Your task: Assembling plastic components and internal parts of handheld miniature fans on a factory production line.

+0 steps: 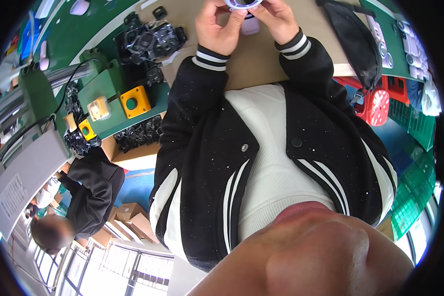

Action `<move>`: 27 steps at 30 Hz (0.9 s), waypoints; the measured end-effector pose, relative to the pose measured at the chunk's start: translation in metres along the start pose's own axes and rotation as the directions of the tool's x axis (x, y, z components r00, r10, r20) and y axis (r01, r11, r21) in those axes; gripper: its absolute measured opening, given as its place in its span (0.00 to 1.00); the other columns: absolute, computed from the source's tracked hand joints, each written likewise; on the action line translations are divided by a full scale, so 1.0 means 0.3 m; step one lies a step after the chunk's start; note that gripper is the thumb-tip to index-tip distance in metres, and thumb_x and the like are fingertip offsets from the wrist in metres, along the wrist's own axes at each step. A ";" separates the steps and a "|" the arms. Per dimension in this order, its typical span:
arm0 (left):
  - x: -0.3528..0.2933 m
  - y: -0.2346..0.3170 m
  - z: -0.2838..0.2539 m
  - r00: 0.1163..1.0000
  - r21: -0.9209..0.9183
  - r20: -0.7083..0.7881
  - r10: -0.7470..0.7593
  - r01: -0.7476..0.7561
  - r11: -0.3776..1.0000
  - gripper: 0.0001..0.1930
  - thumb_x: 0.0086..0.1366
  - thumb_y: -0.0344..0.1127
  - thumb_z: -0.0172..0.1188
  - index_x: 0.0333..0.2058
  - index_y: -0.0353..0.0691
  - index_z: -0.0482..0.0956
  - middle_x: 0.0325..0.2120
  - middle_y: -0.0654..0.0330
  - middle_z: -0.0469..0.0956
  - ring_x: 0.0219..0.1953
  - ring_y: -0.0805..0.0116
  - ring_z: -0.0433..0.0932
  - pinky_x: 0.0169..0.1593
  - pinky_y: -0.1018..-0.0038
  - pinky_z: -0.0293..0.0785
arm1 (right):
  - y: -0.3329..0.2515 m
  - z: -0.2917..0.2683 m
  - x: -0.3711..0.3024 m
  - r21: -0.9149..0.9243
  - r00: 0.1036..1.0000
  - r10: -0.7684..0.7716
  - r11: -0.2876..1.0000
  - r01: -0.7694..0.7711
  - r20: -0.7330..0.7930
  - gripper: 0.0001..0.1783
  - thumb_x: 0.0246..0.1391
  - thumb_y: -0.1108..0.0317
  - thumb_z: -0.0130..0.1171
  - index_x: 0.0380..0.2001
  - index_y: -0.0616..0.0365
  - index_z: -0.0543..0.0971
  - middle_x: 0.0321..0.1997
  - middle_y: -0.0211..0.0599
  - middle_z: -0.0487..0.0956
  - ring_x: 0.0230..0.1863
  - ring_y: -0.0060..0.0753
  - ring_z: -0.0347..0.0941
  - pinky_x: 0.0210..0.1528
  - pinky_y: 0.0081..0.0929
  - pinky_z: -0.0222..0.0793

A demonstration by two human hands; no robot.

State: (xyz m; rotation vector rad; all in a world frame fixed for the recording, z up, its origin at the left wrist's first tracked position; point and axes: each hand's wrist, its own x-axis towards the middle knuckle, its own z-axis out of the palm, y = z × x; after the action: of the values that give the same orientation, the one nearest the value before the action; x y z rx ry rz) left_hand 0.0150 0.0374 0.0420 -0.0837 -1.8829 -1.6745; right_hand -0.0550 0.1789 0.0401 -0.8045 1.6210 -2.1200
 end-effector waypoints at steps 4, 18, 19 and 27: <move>-0.003 -0.042 0.007 0.988 -0.125 -0.151 -0.013 -0.006 0.992 0.06 0.65 0.27 0.58 0.39 0.33 0.72 0.35 0.60 0.76 0.38 0.75 0.75 0.44 0.78 0.71 | 0.035 -0.014 -0.023 -0.163 0.981 0.061 0.986 -0.031 0.183 0.24 0.64 0.62 0.54 0.58 0.61 0.65 0.51 0.34 0.73 0.50 0.25 0.68 0.53 0.26 0.65; -0.024 -0.099 0.010 0.971 0.303 0.204 -0.121 0.055 0.951 0.31 0.62 0.48 0.61 0.57 0.33 0.67 0.52 0.45 0.70 0.55 0.48 0.68 0.59 0.60 0.64 | -0.029 -0.081 -0.094 0.155 0.785 0.605 0.796 -0.586 -0.138 0.25 0.59 0.49 0.57 0.47 0.59 0.70 0.14 0.17 0.55 0.11 0.11 0.44 0.12 0.18 0.42; -0.026 -0.109 0.007 0.965 0.294 0.211 -0.157 0.090 0.952 0.32 0.62 0.48 0.61 0.58 0.33 0.66 0.53 0.45 0.69 0.55 0.49 0.67 0.58 0.61 0.65 | -0.008 -0.116 -0.046 0.185 0.788 0.615 0.778 -0.600 -0.035 0.25 0.59 0.50 0.57 0.51 0.57 0.69 0.15 0.20 0.63 0.13 0.14 0.55 0.16 0.17 0.54; -0.017 -0.129 -0.013 0.966 0.287 0.185 -0.183 0.125 0.950 0.28 0.65 0.44 0.60 0.58 0.36 0.65 0.54 0.48 0.69 0.55 0.57 0.71 0.53 0.66 0.71 | 0.094 -0.130 0.191 0.293 0.967 0.204 0.944 -0.153 -0.153 0.41 0.54 0.76 0.58 0.68 0.48 0.51 0.69 0.37 0.55 0.55 0.37 0.68 0.52 0.39 0.70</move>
State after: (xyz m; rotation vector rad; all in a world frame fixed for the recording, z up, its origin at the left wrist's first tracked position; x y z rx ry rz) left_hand 0.0041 0.0280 0.0057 0.0004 -2.3174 -1.5364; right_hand -0.1256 0.1668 0.0186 -0.3687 1.3714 -2.2717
